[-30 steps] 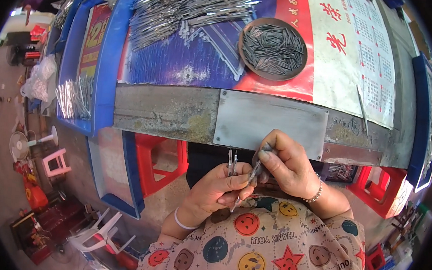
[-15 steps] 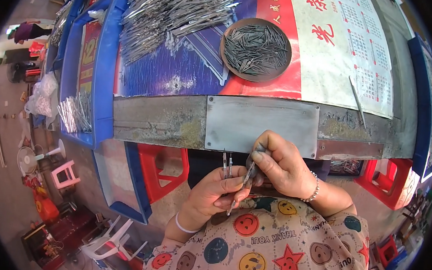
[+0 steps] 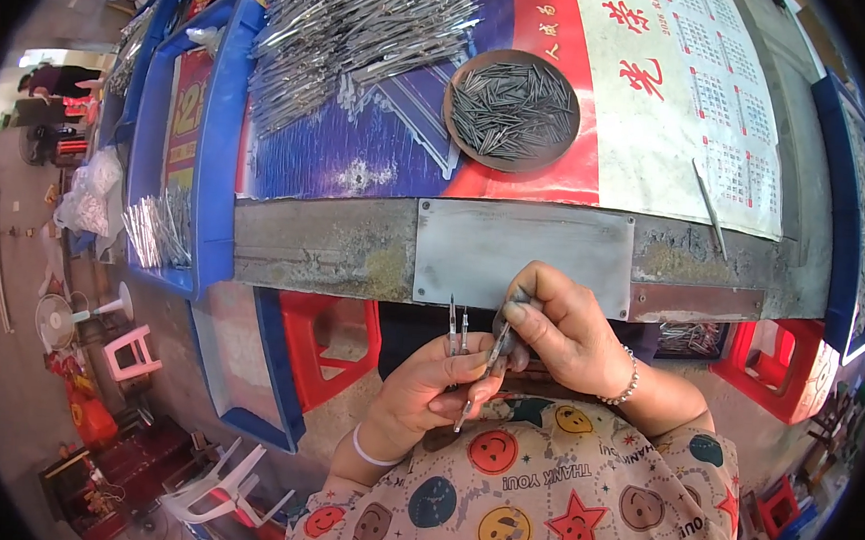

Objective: Assembling small metal components by hand at a workbench.

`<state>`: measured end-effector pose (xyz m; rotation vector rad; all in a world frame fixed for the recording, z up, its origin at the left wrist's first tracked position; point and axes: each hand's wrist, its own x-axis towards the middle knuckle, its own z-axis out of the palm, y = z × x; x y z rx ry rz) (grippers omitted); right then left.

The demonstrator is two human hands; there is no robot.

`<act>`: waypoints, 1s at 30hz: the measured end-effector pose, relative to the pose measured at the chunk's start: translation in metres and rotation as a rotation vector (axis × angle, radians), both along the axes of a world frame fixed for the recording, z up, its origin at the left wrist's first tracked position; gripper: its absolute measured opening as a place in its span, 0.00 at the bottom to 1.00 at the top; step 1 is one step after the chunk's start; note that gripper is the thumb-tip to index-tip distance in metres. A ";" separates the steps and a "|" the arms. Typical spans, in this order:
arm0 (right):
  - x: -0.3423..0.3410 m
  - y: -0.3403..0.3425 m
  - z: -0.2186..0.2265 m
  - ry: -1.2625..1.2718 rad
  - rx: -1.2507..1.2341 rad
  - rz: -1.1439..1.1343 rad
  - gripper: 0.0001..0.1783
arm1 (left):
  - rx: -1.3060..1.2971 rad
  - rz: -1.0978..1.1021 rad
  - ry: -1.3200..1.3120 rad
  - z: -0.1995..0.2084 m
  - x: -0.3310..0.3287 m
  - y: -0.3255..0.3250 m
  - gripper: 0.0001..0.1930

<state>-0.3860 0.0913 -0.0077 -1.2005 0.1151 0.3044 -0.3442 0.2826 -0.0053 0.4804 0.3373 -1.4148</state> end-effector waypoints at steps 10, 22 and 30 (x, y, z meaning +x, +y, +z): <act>-0.013 -0.041 0.009 -0.112 -0.014 -0.413 0.09 | 0.089 0.005 -0.360 0.034 0.036 -0.022 0.09; -0.030 -0.082 -0.019 -0.494 -0.626 -0.552 0.12 | 0.490 -0.279 -2.184 0.054 0.214 -0.196 0.07; -0.032 -0.086 -0.022 -0.513 -0.553 -0.551 0.12 | 0.808 -0.657 -2.758 0.011 0.276 -0.277 0.09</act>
